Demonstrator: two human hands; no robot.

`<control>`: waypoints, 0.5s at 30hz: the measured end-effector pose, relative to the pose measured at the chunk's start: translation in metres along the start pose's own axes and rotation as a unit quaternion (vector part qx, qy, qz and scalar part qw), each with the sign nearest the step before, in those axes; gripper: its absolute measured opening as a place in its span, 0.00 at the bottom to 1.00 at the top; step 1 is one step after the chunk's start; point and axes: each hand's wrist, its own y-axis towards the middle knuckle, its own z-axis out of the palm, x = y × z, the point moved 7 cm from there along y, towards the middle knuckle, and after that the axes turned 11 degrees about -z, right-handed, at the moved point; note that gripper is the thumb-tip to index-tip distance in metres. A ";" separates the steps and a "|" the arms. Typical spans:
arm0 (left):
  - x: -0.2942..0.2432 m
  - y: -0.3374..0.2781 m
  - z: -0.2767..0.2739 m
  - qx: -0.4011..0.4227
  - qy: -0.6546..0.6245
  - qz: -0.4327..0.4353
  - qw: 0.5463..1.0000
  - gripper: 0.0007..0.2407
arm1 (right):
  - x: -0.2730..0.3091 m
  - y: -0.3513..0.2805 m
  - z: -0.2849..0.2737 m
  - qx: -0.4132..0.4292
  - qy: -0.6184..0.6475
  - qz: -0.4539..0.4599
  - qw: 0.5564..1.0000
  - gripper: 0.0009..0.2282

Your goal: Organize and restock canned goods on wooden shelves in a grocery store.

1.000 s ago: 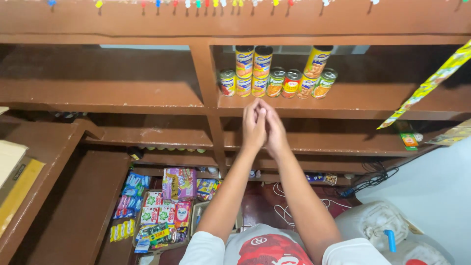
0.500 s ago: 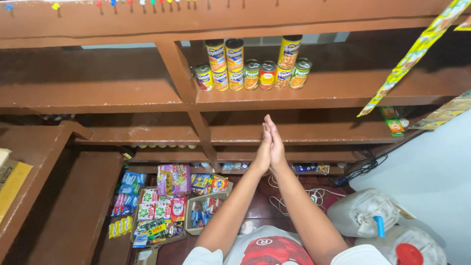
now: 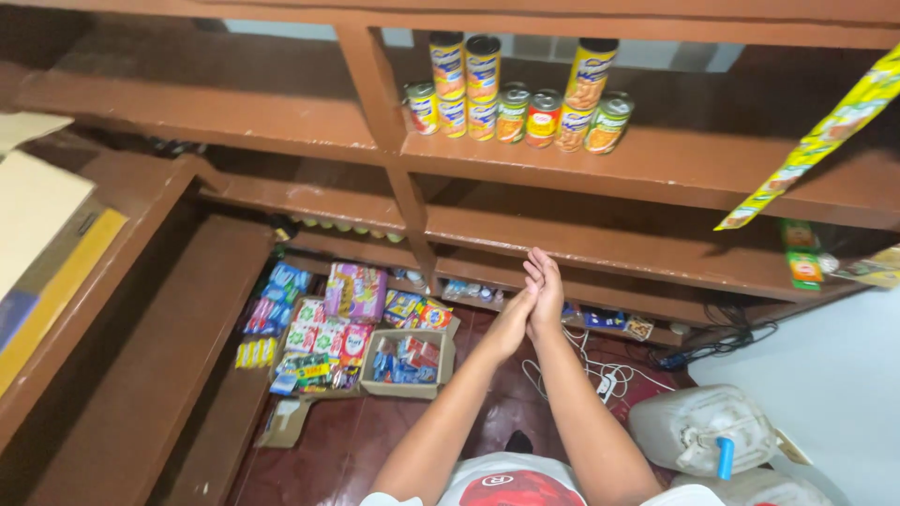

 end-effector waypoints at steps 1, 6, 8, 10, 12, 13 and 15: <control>-0.002 -0.004 -0.009 -0.008 -0.002 -0.001 1.000 0.29 | -0.010 -0.002 0.003 0.005 0.000 0.006 1.000 0.27; -0.008 -0.031 -0.080 -0.170 -0.107 -0.002 0.980 0.16 | -0.005 -0.028 0.051 0.064 0.041 0.054 0.996 0.27; -0.015 -0.052 -0.100 -0.204 -0.130 0.018 0.970 0.13 | -0.005 -0.039 0.069 0.083 0.061 0.050 0.993 0.26; -0.018 -0.069 -0.123 -0.234 -0.152 0.038 0.959 0.10 | -0.008 -0.049 0.088 0.099 0.081 0.044 0.991 0.25; -0.014 -0.088 -0.153 -0.274 -0.217 0.071 0.934 0.12 | -0.022 -0.064 0.108 0.137 0.052 0.081 0.986 0.24; -0.010 -0.102 -0.163 -0.279 -0.219 0.072 0.932 0.12 | -0.035 -0.070 0.113 0.142 0.051 0.085 0.985 0.24; -0.008 -0.131 -0.192 -0.310 -0.243 0.108 0.913 0.16 | -0.062 -0.083 0.137 0.203 0.032 0.089 0.975 0.22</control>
